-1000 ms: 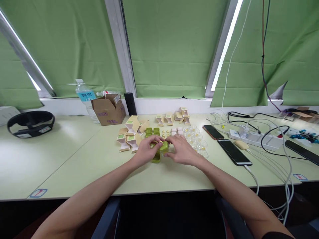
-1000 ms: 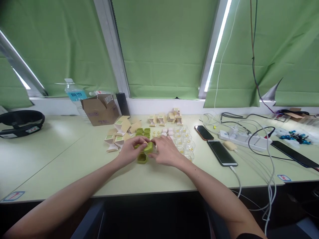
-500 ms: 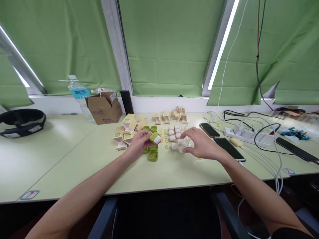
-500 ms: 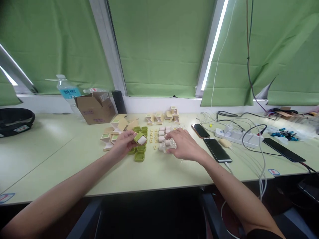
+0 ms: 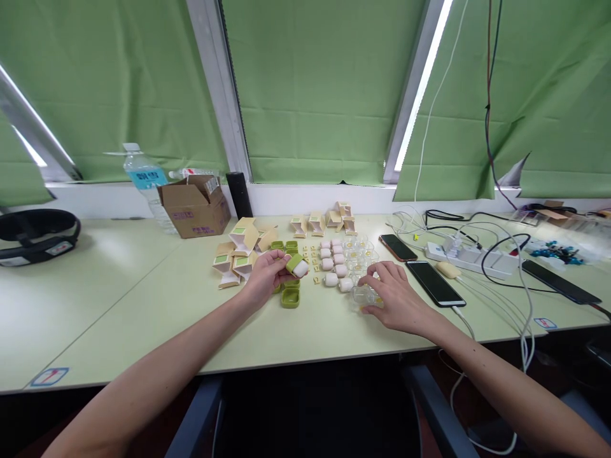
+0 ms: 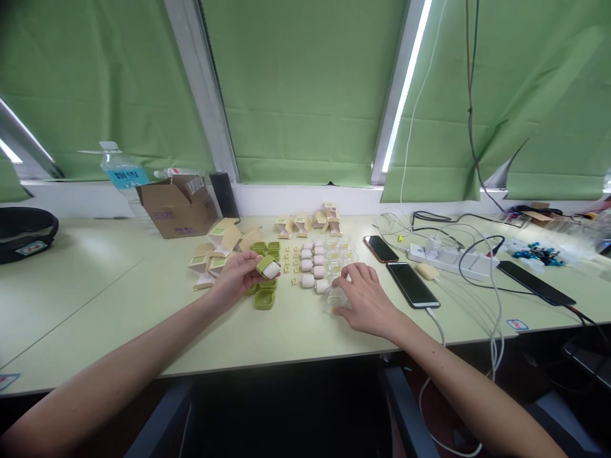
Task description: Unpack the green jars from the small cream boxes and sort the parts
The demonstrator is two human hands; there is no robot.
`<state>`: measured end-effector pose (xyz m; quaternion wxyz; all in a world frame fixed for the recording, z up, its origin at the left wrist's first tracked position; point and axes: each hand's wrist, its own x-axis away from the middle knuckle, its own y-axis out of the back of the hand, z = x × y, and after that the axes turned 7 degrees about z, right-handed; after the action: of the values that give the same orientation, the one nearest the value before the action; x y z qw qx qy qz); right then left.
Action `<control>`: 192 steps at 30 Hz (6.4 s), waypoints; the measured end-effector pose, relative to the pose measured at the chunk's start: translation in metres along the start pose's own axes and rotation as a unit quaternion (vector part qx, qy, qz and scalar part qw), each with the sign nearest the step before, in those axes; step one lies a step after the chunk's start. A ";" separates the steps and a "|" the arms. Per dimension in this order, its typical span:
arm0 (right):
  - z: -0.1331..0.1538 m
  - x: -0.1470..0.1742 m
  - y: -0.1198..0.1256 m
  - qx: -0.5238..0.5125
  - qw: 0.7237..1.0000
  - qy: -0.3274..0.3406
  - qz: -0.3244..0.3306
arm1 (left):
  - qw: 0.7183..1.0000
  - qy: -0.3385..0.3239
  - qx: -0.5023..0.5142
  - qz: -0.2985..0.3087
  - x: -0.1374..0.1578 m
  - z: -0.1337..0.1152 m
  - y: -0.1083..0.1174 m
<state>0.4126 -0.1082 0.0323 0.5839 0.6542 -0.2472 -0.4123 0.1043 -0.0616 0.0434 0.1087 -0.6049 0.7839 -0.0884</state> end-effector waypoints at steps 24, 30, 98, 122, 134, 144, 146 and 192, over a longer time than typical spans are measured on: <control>0.044 -0.107 -0.013 -0.065 0.951 0.193 -0.231 | 0.997 0.045 0.054 0.018 -0.013 -0.003 -0.023; 0.039 -0.104 -0.020 -0.156 0.937 0.192 -0.248 | 0.998 -0.047 0.018 0.048 -0.010 0.009 -0.019; 0.032 -0.084 0.016 -0.011 0.986 0.110 0.128 | 0.898 -0.277 -0.336 -0.056 -0.019 0.029 0.004; 0.033 -0.096 -0.005 -0.223 0.946 0.138 -0.188 | 0.866 -0.307 -0.395 -0.020 -0.013 0.030 -0.001; 0.043 -0.095 -0.017 -0.291 0.919 0.188 -0.190 | 0.830 -0.372 -0.413 0.043 -0.001 0.030 -0.007; 0.045 -0.093 -0.018 -0.313 0.917 0.175 -0.177 | 0.822 -0.389 -0.416 0.018 -0.004 0.033 -0.009; 0.045 -0.093 -0.019 -0.306 0.920 0.173 -0.174 | 0.820 -0.390 -0.418 0.007 -0.004 0.033 -0.010; 0.047 -0.099 -0.024 -0.602 0.788 0.084 -0.097 | 0.844 -0.400 -0.355 -0.034 -0.003 0.023 -0.014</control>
<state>0.3162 -0.0503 0.0350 0.8350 0.2228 0.1655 -0.4752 0.1240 -0.0627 0.0255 0.1879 -0.6113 0.6291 0.4418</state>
